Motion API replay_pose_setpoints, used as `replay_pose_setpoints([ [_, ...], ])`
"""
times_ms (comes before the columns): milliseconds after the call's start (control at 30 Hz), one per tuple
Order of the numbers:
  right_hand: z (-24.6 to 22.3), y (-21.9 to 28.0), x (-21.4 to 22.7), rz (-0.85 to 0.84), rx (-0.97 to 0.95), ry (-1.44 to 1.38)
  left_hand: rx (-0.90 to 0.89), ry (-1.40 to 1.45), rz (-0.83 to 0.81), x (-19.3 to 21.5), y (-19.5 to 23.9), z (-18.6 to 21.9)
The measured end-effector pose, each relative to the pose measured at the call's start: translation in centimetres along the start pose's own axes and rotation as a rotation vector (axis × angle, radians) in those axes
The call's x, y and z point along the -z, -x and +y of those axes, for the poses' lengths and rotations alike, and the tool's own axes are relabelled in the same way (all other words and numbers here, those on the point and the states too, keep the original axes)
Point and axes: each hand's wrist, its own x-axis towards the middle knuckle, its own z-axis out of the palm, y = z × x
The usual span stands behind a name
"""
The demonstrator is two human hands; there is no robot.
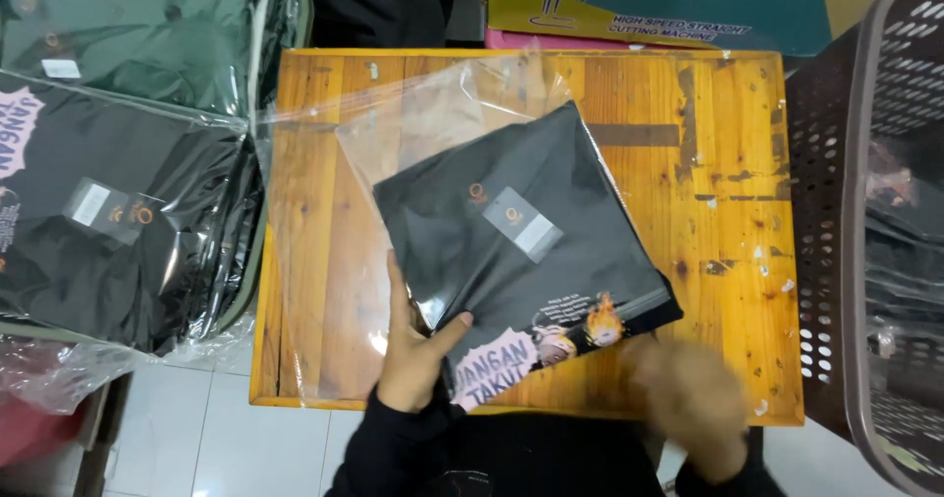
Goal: A person is folding a black t-shirt on a wooden table and preparing it to be placed into a plastic bag.
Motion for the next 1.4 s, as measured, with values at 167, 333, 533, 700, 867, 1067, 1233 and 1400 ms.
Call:
replay_pose_setpoints([
  [167, 2.0, -6.3, -7.0, -0.735, -0.990, -1.599, -0.046, 0.017, -0.163, 0.0, 0.2, 1.4],
  [333, -2.2, -5.2, -11.2, -1.090, -0.835, -1.476, -0.063, 0.127, -0.156, 1.5, -0.8, -0.3],
  [533, 2.5, -2.9, -4.6, -0.682, -1.740, -2.706, -0.167, 0.479, -0.370, 2.6, 1.6, 1.2],
  [700, 0.2, -4.4, -1.1, -1.159, -2.100, -2.249, 0.400, 0.336, -0.365, 3.9, 2.2, -1.9],
  [867, 2.5, -5.1, 2.4, -1.514, -2.108, -2.108, 0.607, 0.416, -0.339, 4.9, 4.3, -2.4],
  [1067, 0.8, 0.7, 2.1, -1.358, -1.745, -2.149, 0.575, 0.264, -0.337, 4.7, 4.1, -2.0],
  [1233, 3.4, -5.8, -1.9, -0.869, -1.957, -2.106, 0.443, 0.141, -0.320, 2.0, -2.4, -0.2],
  [1400, 3.2, -4.9, -2.4, -0.902, -1.655, -2.511, 0.514, 0.347, -0.502, 1.9, -2.2, 1.0],
])
